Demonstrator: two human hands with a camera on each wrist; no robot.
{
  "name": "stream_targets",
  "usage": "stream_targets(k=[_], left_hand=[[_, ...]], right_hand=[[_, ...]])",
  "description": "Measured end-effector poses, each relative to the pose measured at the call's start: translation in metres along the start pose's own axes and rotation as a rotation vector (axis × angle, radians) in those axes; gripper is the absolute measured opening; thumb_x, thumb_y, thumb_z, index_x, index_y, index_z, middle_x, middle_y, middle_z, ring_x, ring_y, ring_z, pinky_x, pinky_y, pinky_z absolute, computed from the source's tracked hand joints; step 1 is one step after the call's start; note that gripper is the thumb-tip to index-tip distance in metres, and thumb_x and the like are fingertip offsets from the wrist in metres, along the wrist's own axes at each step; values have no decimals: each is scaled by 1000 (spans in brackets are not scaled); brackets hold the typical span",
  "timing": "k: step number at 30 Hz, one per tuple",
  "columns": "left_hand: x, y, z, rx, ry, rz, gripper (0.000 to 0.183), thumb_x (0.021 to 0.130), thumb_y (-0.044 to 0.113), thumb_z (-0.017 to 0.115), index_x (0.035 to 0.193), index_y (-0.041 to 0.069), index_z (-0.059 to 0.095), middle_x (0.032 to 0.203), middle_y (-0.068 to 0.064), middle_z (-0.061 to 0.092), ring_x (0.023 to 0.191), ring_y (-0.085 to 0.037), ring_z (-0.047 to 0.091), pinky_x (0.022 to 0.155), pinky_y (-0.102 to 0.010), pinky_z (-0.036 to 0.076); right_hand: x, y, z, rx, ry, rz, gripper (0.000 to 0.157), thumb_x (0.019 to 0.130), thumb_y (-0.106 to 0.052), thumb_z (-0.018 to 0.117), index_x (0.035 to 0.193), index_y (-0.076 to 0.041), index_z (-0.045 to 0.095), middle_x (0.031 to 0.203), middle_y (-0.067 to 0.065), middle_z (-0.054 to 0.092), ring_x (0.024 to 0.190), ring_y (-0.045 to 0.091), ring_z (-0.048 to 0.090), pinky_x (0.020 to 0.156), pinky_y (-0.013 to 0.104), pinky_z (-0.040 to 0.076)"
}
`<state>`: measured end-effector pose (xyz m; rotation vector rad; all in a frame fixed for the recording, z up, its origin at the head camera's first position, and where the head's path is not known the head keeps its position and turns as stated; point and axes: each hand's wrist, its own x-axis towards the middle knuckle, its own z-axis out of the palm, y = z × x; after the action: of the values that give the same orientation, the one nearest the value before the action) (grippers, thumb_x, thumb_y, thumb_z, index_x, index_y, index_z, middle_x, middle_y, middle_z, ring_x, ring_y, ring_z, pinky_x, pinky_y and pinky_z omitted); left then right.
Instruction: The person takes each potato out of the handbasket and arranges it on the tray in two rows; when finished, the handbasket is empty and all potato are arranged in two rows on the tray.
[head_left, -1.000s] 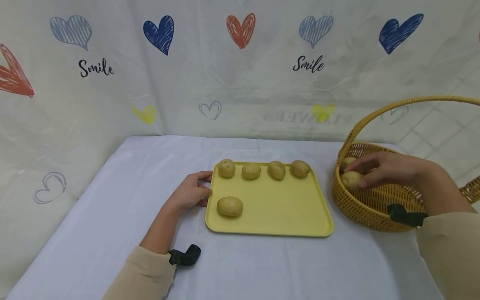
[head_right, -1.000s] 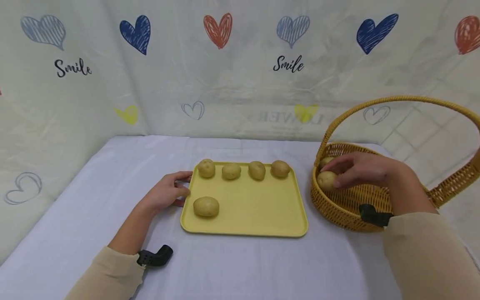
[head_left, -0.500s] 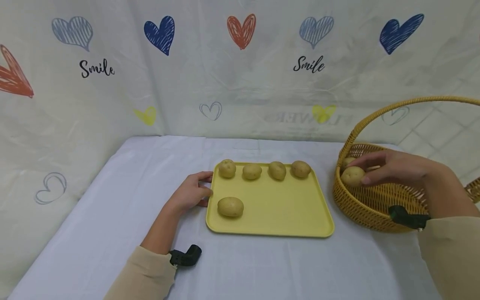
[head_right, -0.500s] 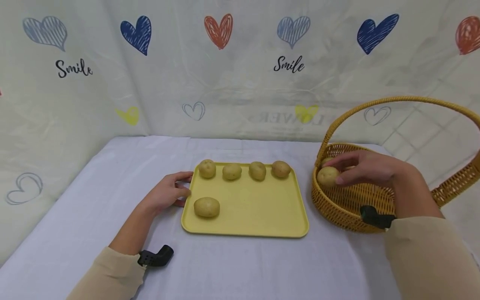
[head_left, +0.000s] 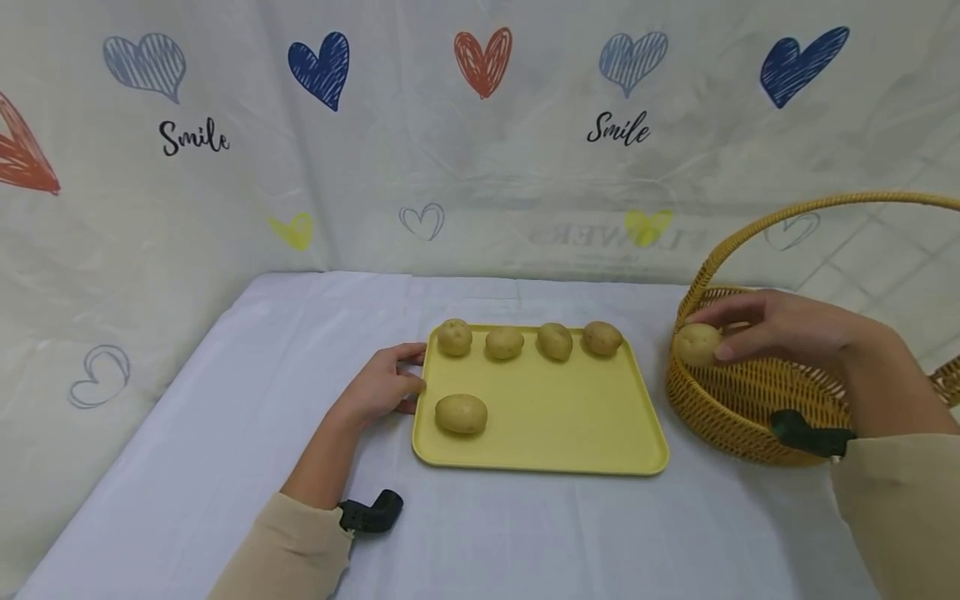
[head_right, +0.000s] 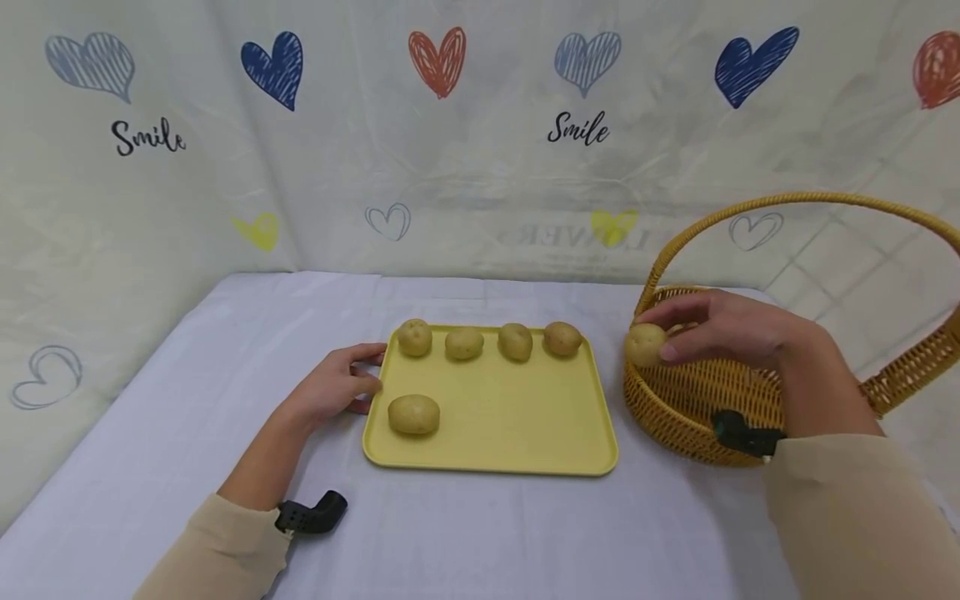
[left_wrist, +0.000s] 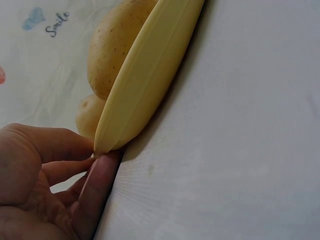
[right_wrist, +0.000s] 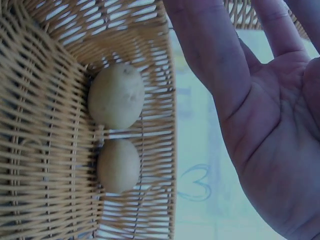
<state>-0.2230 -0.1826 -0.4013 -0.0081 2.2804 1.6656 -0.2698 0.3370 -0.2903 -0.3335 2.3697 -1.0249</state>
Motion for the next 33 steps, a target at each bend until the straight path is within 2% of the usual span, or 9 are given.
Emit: stream_targets(k=[3,8,12,19,27,33], left_hand=[[1,-2,0,0,4,0,72,90,-4,58,159,6,39,148,-14,50,99,-20,64,71,-33,62],[2,-3,0,-1,2,7,71,89,-4,57,158,6,40,147,-14,51,97,-19,64,71,-33,63],[2,-4,0,5,-1,29,71,89,-4,57,158,5,40,147,-16,52,97,-19,65,70,-33,62],[1,-4,0,12,7,24,71,89,-4,57,158,5,40,147,-15,51,96,-19,64,69,-33,62],[0,-2,0,23,17,12,71,90,-3,58,158,7,41,147,-14,51,98,-20,64,70,-33,62],[-1,-2,0,26,17,16,71,89,-3,58,158,6,41,147,-14,51,100,-21,64,70,-34,63]], right_hand=[[1,-6,3,-3,4,-19,43,95,-14,72,138,-19,65,119,-7,67,106,12,64,88,27,55],[4,-12,8,9,-32,-99,44,95,-7,70,138,-16,65,119,-6,71,108,12,67,88,27,57],[3,-21,11,-6,-46,-119,44,95,-7,71,138,-14,65,122,-7,72,112,9,68,89,26,58],[6,-41,20,-20,-79,-153,45,94,-8,73,138,-10,64,124,-6,73,114,8,69,90,28,59],[14,-54,25,7,-150,-285,42,94,1,69,136,-9,66,127,-5,72,113,13,71,87,29,61],[17,-63,31,11,-167,-276,42,94,-1,70,134,-10,66,122,-2,73,113,13,71,88,29,60]])
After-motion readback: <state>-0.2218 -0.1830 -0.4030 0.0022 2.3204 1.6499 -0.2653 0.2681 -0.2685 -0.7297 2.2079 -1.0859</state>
